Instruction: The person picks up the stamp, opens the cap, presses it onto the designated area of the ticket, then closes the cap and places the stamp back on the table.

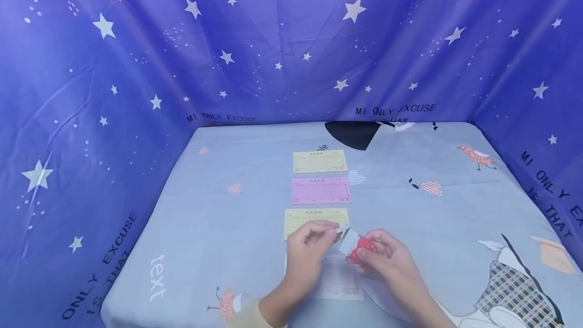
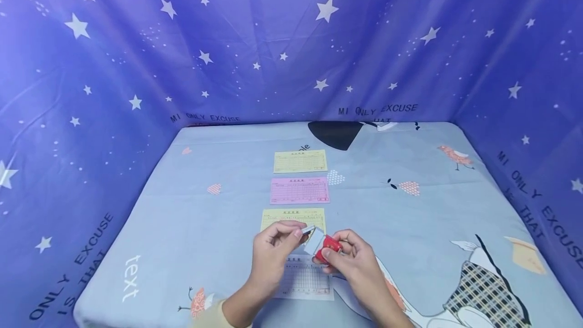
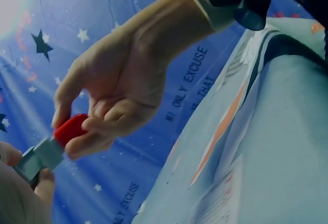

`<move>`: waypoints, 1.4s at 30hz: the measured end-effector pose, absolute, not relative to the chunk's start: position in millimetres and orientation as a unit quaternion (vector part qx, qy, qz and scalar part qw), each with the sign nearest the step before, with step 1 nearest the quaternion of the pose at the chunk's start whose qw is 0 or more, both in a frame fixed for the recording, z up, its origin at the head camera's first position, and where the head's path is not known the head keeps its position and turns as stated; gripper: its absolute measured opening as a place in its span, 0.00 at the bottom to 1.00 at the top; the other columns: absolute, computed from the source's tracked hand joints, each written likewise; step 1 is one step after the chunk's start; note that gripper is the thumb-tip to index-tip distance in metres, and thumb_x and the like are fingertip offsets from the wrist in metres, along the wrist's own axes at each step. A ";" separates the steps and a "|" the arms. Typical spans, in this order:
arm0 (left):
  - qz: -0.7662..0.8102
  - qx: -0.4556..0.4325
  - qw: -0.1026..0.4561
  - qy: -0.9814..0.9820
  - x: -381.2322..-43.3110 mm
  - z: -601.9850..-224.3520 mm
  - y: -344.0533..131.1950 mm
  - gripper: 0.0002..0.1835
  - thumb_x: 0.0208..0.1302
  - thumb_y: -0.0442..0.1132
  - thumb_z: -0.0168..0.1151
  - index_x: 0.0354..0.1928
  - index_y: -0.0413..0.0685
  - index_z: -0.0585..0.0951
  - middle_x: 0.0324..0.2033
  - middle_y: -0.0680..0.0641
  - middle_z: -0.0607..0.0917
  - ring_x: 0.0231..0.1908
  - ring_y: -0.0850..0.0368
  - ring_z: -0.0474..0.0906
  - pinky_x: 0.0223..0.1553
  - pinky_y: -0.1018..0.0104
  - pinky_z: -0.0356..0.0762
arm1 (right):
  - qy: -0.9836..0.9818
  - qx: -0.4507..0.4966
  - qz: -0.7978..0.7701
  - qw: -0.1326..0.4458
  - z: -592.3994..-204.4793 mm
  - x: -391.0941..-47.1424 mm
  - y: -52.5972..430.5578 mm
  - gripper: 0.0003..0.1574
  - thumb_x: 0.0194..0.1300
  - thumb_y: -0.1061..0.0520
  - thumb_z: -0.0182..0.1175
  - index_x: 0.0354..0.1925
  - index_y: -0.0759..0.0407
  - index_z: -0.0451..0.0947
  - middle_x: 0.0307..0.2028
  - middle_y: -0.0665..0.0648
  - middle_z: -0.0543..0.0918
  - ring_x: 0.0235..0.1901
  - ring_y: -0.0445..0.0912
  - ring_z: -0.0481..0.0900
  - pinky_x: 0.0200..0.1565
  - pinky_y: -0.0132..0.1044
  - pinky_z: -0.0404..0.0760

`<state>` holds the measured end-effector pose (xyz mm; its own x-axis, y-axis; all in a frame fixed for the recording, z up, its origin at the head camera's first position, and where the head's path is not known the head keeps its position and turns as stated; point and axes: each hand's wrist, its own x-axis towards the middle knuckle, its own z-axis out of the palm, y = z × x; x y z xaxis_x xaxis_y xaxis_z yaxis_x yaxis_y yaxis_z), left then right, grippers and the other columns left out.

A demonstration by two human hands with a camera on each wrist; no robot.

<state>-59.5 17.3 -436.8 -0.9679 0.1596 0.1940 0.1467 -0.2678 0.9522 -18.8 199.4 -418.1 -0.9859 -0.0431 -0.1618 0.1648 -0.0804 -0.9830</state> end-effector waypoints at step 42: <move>0.668 0.343 -0.265 0.604 -49.1 -481.3 32.1 0.15 0.54 0.15 0.63 0.46 0.23 0.82 0.50 0.30 0.83 0.53 0.39 0.82 0.53 0.52 0.80 | 0.622 0.062 -0.778 0.057 -427.1 -20.2 198.5 0.14 0.66 0.67 0.63 0.48 0.69 0.71 0.38 0.58 0.85 0.38 0.49 0.88 0.38 0.39 0.87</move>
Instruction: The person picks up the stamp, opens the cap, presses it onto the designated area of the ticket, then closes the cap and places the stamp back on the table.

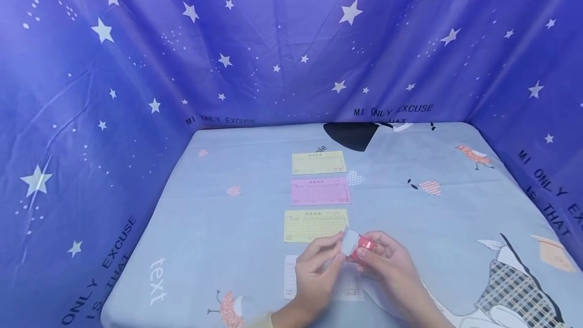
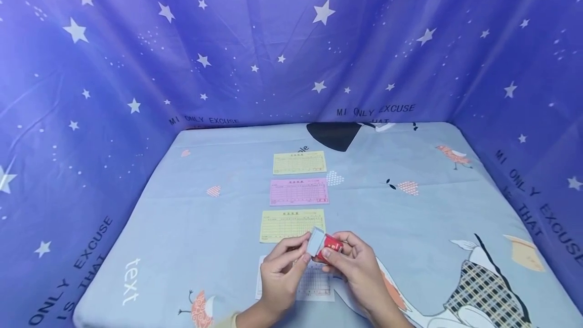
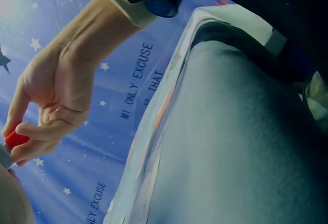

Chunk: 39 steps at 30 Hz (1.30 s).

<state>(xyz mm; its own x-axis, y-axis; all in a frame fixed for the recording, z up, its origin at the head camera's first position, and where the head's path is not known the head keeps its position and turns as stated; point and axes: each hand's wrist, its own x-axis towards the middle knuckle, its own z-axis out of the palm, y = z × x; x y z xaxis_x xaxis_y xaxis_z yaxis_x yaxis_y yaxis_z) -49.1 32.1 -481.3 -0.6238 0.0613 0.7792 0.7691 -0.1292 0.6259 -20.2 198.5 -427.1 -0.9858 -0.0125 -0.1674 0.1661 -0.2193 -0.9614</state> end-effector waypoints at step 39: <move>-0.075 -0.548 0.124 -0.824 -46.2 -464.9 -38.4 0.29 0.74 0.60 0.50 0.68 0.54 0.75 0.70 0.48 0.72 0.75 0.50 0.57 0.66 0.54 0.68 | 0.977 -0.035 -0.211 -0.023 -442.4 -102.1 266.6 0.08 0.62 0.54 0.63 0.35 0.58 0.81 0.26 0.52 0.83 0.26 0.49 0.79 0.31 0.50 0.78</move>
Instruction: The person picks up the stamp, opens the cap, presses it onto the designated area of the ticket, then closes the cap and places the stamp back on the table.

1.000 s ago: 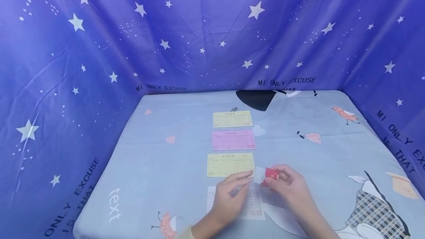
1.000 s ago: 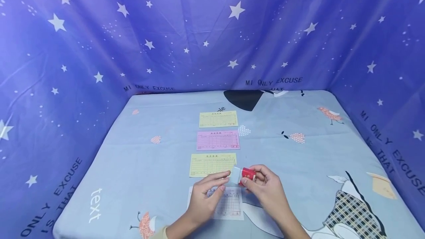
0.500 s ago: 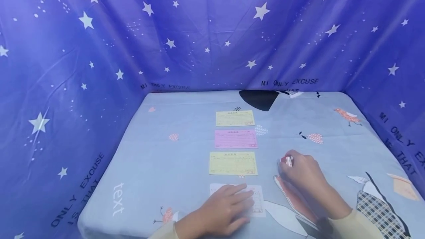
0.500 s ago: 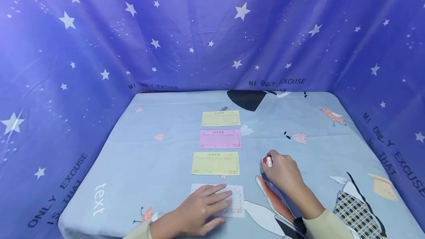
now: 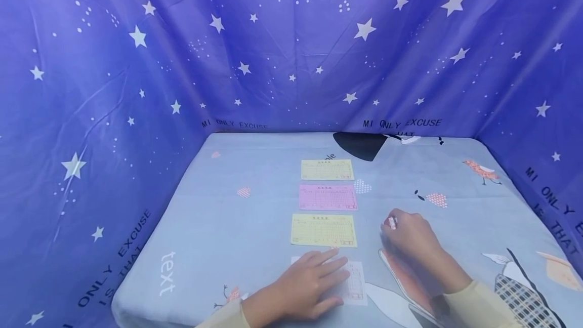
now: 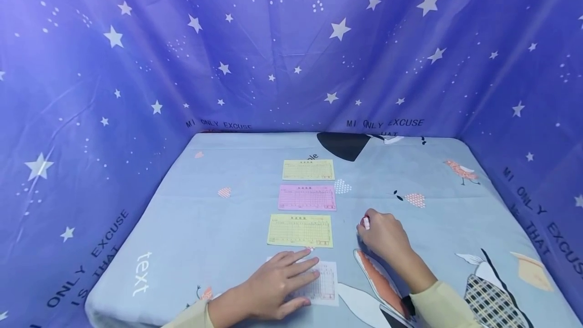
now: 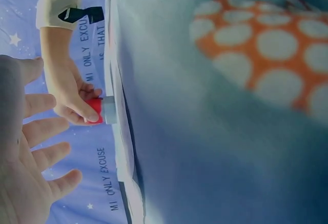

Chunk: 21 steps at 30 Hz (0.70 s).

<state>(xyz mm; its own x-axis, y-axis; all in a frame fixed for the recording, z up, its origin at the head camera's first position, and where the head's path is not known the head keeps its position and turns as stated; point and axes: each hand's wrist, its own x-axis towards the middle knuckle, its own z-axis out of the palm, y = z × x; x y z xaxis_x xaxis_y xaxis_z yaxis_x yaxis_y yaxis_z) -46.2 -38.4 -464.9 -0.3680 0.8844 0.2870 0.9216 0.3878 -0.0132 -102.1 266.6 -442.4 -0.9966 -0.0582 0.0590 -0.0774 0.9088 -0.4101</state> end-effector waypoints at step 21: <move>-0.060 -0.520 0.107 -0.845 -63.9 -456.6 -45.4 0.29 0.75 0.60 0.49 0.69 0.53 0.74 0.71 0.47 0.71 0.73 0.46 0.61 0.67 0.52 0.68 | -0.985 0.011 0.171 0.020 -443.1 -108.0 264.4 0.24 0.65 0.48 0.60 0.51 0.65 0.78 0.35 0.64 0.84 0.32 0.59 0.82 0.32 0.57 0.78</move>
<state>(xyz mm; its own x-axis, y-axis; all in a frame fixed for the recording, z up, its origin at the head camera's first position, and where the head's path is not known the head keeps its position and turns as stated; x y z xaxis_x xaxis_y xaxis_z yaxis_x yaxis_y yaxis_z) -63.9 -45.4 -456.6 -0.4369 0.8661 0.2429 0.8918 0.4524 -0.0092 -108.0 264.4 -443.1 -0.9989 -0.0150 0.0441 -0.0290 0.9413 -0.3365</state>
